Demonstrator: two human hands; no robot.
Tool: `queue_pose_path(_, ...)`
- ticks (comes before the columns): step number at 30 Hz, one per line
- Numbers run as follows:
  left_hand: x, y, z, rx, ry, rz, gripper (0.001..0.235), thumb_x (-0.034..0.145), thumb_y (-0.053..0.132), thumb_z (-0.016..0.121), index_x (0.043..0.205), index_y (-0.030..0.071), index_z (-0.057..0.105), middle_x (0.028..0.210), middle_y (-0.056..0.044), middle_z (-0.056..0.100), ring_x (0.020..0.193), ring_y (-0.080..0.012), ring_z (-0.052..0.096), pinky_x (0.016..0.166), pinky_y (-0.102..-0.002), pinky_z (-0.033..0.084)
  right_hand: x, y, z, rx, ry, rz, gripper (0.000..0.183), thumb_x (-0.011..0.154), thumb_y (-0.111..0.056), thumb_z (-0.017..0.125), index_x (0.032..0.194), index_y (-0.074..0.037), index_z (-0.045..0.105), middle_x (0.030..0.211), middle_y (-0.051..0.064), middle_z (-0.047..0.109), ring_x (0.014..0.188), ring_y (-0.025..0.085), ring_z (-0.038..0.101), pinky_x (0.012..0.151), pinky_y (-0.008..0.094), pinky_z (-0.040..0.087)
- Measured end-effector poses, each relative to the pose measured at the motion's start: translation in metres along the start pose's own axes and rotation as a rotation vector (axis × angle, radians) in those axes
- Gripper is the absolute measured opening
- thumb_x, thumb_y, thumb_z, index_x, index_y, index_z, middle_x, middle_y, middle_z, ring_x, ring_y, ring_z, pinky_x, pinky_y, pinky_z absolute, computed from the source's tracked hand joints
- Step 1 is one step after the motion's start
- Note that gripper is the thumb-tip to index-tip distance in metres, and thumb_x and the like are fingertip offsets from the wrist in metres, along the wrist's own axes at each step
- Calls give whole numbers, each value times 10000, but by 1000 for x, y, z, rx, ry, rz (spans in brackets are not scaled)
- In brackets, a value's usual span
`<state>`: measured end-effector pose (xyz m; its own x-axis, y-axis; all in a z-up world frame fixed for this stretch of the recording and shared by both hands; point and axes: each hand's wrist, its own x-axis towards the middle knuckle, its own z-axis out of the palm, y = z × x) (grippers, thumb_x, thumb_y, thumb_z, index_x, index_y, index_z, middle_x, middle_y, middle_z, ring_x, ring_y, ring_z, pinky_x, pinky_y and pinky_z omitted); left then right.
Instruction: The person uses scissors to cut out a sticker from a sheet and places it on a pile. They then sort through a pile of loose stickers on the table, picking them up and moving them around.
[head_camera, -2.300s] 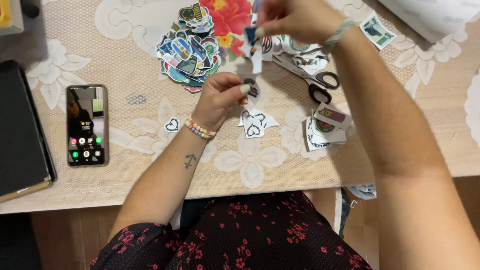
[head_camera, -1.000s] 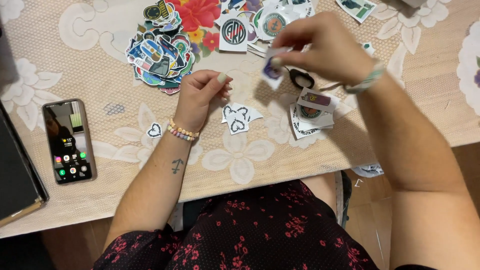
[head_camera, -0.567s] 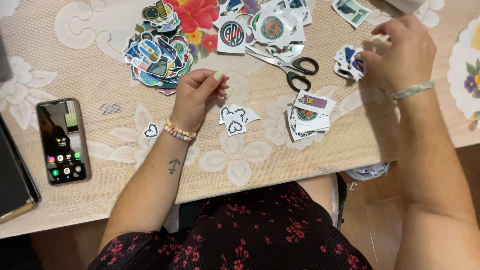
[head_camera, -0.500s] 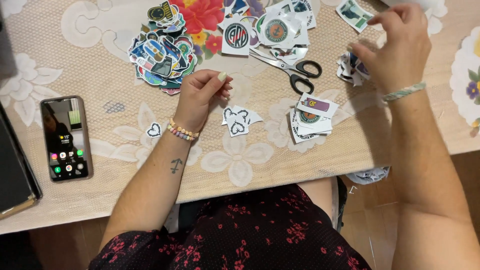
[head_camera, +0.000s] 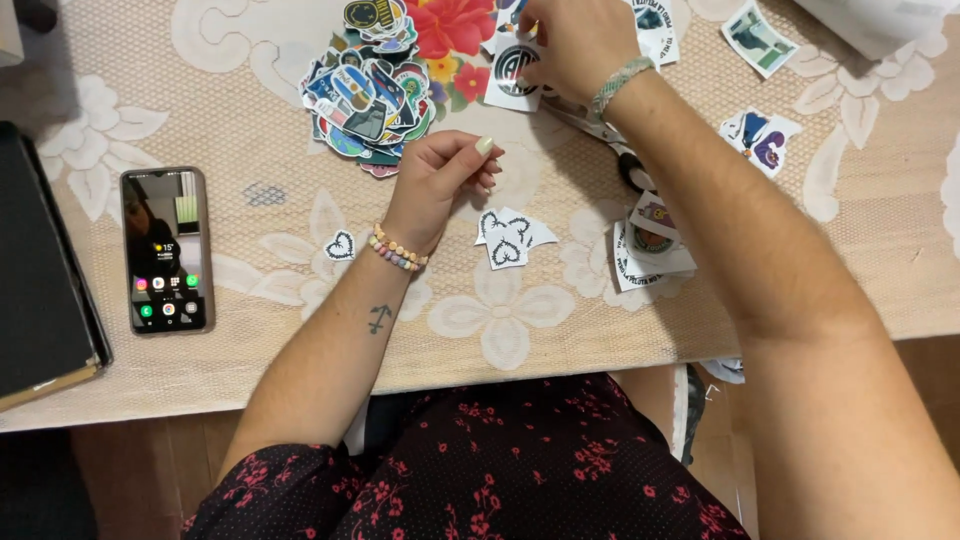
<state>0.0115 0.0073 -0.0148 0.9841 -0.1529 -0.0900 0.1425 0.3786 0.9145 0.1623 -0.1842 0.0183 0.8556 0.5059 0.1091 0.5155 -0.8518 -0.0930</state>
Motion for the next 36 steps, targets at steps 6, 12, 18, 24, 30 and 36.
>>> queue_pose_path(6, 2, -2, -1, 28, 12, 14, 179, 936, 154, 694, 962, -16, 742, 795, -116, 727, 637, -134, 674, 547, -198, 548, -43, -6, -87, 432, -351, 396, 211, 1077, -333, 637, 949, -166, 627, 897, -7, 633, 768, 127, 553, 686, 252, 463)
queue_pose_path(12, -3, 8, 4, 34, 14, -7, 211, 940, 191, 697, 956, -14, 741, 779, -91, 711, 653, -129, 653, 610, -237, 585, -127, 53, -138, 865, -342, 434, 282, 935, -24, 718, 1188, -58, 598, 941, 33, 659, 883, 106, 650, 779, 205, 521)
queue_pose_path(18, -3, 8, 5, 40, 9, -7, 192, 942, 186, 697, 952, -1, 738, 788, -87, 713, 649, -126, 655, 592, -236, 575, -196, 53, -124, 765, -484, 558, 342, 790, 10, 828, 1092, -44, 678, 798, 94, 730, 713, 156, 663, 633, 267, 525)
queue_pose_path(24, -2, 6, 4, 18, 24, -23, 199, 942, 195, 698, 953, 1, 735, 783, -91, 709, 639, -126, 650, 571, -225, 550, -197, 52, -94, 105, -281, 231, 360, 865, -482, 820, 888, -155, 670, 730, -14, 655, 683, 120, 602, 642, 260, 501)
queue_pose_path(30, -2, 6, 4, 8, 36, -7, 191, 932, 178, 710, 942, -10, 738, 771, -92, 709, 640, -135, 659, 562, -223, 557, -84, 31, -83, 266, -250, 523, 462, 994, -477, 749, 1088, -48, 603, 914, 99, 650, 787, 232, 605, 726, 341, 556)
queue_pose_path(36, -2, 7, 3, 7, 24, -12, 193, 945, 163, 688, 946, -24, 736, 773, -116, 716, 618, -151, 666, 502, -239, 557, -34, 68, -29, 237, -239, 435, 336, 898, -441, 835, 974, -190, 625, 957, -7, 625, 829, 191, 552, 654, 370, 434)
